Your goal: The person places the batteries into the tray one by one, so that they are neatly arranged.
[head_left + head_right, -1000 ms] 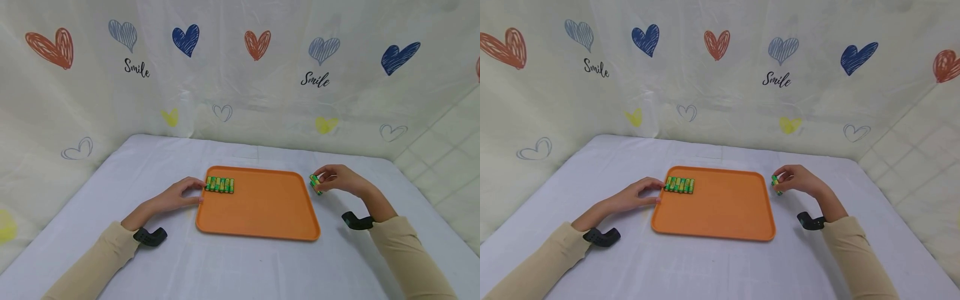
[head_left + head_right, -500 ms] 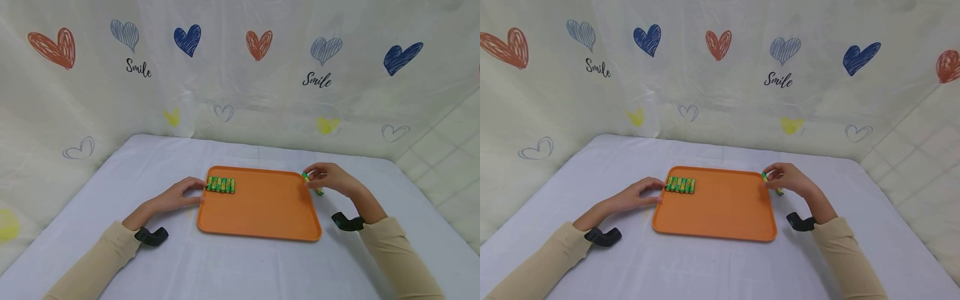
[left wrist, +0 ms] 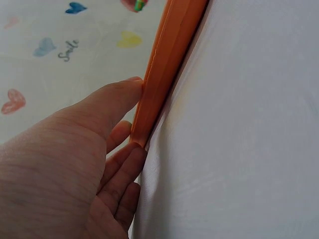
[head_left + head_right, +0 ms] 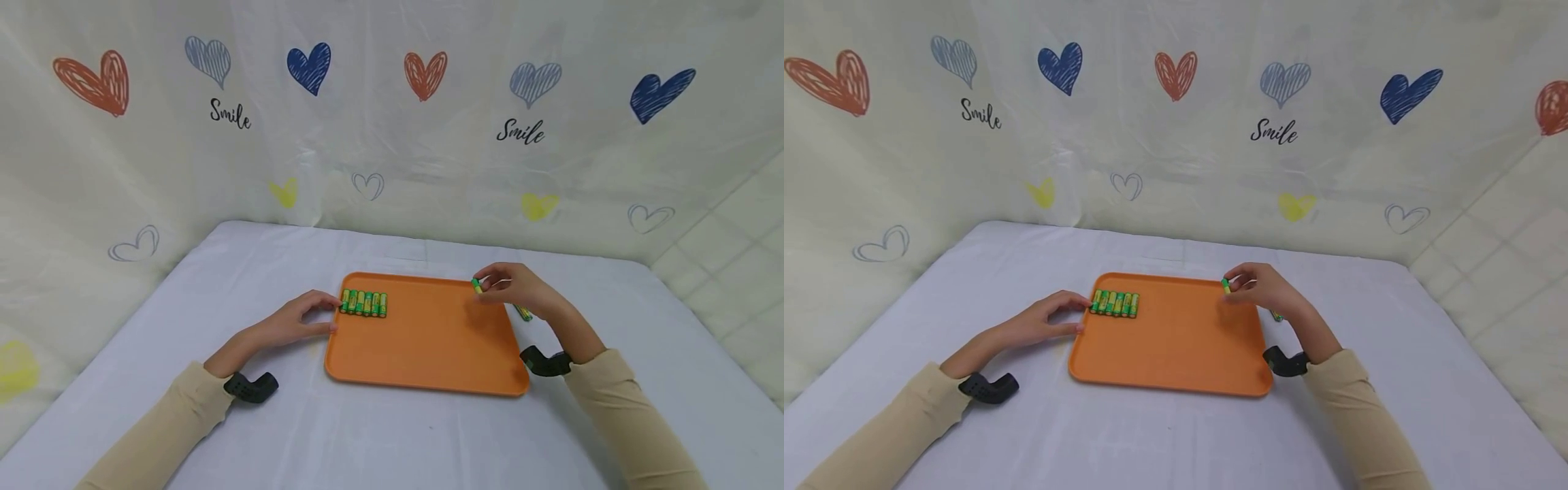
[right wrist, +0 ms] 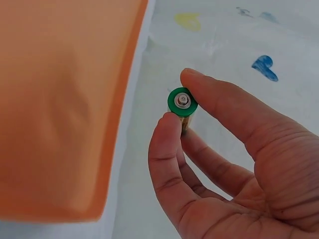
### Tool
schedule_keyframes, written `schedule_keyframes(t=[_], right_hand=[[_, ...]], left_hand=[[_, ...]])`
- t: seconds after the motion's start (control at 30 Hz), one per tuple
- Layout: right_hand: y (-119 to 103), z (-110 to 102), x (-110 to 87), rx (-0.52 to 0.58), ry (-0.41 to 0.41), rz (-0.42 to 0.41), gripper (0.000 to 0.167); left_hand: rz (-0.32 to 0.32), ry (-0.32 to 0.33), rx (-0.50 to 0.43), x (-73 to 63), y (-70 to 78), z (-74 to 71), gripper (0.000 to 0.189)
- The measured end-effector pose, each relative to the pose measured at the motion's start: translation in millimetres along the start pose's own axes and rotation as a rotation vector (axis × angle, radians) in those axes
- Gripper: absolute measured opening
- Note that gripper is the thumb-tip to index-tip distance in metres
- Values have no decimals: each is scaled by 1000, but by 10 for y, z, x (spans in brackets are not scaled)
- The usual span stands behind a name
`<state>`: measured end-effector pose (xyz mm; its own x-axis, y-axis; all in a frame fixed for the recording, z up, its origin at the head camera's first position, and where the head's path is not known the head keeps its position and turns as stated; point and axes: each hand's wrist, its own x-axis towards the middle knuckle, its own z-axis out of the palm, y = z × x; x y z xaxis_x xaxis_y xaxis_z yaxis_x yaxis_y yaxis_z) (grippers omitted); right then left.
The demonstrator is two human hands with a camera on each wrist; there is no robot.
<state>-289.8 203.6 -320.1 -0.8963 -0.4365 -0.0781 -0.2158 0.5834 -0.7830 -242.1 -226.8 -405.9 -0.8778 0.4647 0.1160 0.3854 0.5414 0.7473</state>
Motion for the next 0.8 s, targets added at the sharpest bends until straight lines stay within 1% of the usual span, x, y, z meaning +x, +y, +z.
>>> schedule_keyframes(t=[0.13, 0.3, 0.6, 0.8], right_hand=[[0, 88, 54, 25, -4, -2, 49], [-35, 201, 145, 46, -15, -28, 47], [-139, 461, 347, 140, -51, -57, 45], [-163, 650, 459, 136, -68, -61, 42]], left_hand=[[-1, 2, 5, -3, 1, -5, 49], [1, 0, 7, 1, -1, -4, 49], [7, 4, 6, -8, -27, -9, 48], [12, 3, 6, 0, -35, -11, 48]])
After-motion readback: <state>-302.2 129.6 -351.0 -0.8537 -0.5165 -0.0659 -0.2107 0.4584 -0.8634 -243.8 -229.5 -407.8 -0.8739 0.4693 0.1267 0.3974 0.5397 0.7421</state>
